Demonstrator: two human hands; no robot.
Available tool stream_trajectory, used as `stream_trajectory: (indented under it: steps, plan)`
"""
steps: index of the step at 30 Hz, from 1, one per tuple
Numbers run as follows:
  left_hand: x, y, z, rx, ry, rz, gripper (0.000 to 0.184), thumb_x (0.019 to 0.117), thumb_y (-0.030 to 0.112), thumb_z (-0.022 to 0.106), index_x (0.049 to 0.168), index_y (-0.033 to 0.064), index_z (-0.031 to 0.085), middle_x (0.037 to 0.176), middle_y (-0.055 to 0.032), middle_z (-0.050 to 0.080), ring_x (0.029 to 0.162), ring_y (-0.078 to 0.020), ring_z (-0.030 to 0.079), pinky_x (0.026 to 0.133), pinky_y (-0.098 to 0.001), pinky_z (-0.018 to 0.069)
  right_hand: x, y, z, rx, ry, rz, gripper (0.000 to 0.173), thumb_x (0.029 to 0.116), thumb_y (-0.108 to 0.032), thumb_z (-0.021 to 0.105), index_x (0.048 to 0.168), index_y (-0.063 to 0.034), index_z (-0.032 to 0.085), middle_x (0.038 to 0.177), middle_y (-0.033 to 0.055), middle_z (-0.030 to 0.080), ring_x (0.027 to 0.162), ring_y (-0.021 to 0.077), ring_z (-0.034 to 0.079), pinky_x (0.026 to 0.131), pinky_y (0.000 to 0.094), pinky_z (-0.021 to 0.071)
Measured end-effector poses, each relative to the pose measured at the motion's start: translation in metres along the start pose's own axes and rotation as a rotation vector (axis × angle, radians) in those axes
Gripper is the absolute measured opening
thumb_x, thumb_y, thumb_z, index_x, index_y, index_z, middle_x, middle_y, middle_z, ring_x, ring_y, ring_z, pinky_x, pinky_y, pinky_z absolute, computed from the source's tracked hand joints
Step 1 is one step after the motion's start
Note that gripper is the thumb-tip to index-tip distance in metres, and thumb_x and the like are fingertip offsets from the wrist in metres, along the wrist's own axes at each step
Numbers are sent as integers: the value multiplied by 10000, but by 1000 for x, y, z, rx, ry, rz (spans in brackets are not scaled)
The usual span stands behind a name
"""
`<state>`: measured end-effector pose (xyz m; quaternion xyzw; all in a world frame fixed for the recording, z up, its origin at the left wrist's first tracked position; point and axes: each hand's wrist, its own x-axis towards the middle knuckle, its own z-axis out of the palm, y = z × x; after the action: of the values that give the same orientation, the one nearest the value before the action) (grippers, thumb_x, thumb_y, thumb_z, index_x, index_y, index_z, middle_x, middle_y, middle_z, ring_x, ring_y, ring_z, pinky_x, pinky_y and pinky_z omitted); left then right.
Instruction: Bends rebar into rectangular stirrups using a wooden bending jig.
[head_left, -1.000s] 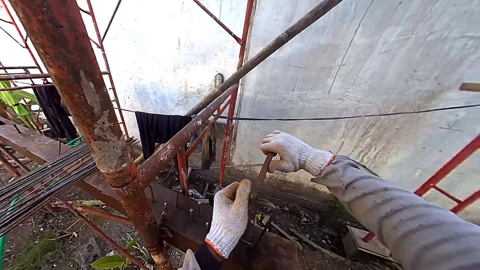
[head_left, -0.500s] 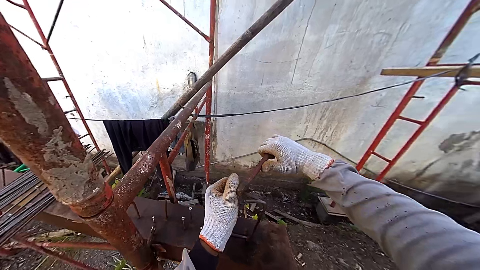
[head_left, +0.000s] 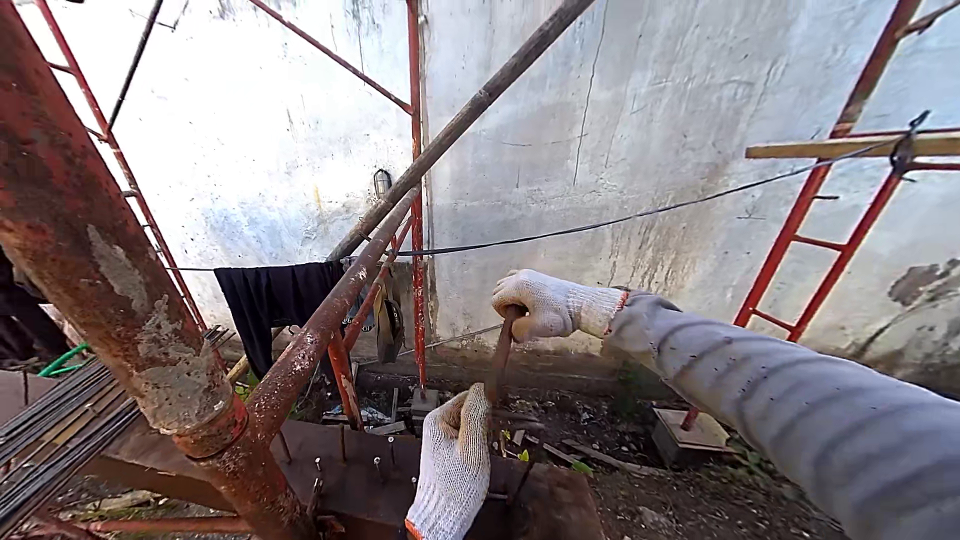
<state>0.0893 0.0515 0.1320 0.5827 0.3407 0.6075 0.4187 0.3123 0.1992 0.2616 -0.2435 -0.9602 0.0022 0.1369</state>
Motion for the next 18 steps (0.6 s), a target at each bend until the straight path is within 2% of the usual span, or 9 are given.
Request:
stream_trajectory:
  steps: [1,2,3,5,8,10,13,15,18]
  plan:
    - [0,0,-1,-29,-7,-21,420,1074,303,446,744,130,639,549,82,435,462,-29,397,456,-217,362,2,-3,1,116,67,41,324,904,-333,565,652,-129,572,585,-53,491,542,48,476,509,281,383]
    - [-1,-1,-2,-67,-22,-33,429,1079,308,421,727,145,604,550,90,422,461,-19,386,450,-204,350,2,-10,0,239,120,122,412,972,-363,460,656,-126,577,566,-62,476,513,31,452,480,265,358]
    - [-1,-2,-4,-102,-41,-40,433,1085,311,400,730,149,588,556,94,426,464,-9,382,448,-192,341,2,-18,-1,356,174,215,497,1015,-450,381,640,-152,514,548,-76,436,492,19,420,470,247,331]
    - [-6,-4,-8,-135,-81,-20,415,1097,288,360,828,123,628,596,93,486,485,10,416,454,-163,361,-4,-44,0,551,288,364,469,1019,-480,336,677,-192,478,544,-83,417,469,19,409,455,212,329]
    - [-12,-15,-17,-162,-153,69,403,1113,245,312,1085,32,652,701,28,570,565,-45,506,522,-211,456,-35,-89,17,612,455,619,422,1004,-518,494,776,-173,580,539,1,461,425,120,438,403,285,364]
    - [-20,-27,-23,-138,-168,90,382,1105,196,319,1237,-18,606,814,-32,649,685,-115,619,637,-292,562,-70,-116,47,670,518,766,371,978,-534,572,865,-183,620,557,19,463,405,137,427,381,313,375]
    - [-30,-40,-31,-97,-175,27,362,1074,119,352,1323,-53,552,946,-101,706,841,-212,702,800,-415,620,-120,-166,105,748,628,901,279,957,-433,662,1028,-164,679,667,-4,562,467,124,479,411,320,424]
    - [-28,-43,-31,-111,-163,47,338,1074,118,376,1298,-57,559,917,-105,701,800,-222,702,768,-422,626,-135,-202,134,778,696,1011,250,964,-283,690,1123,-90,675,777,34,652,552,154,558,485,355,487]
    - [-12,-22,-17,-125,-124,85,322,1084,175,404,1258,-7,606,823,-49,647,636,-133,599,568,-290,546,-137,-238,167,814,912,1077,287,922,-162,744,1165,-40,656,940,52,735,707,159,667,599,350,564]
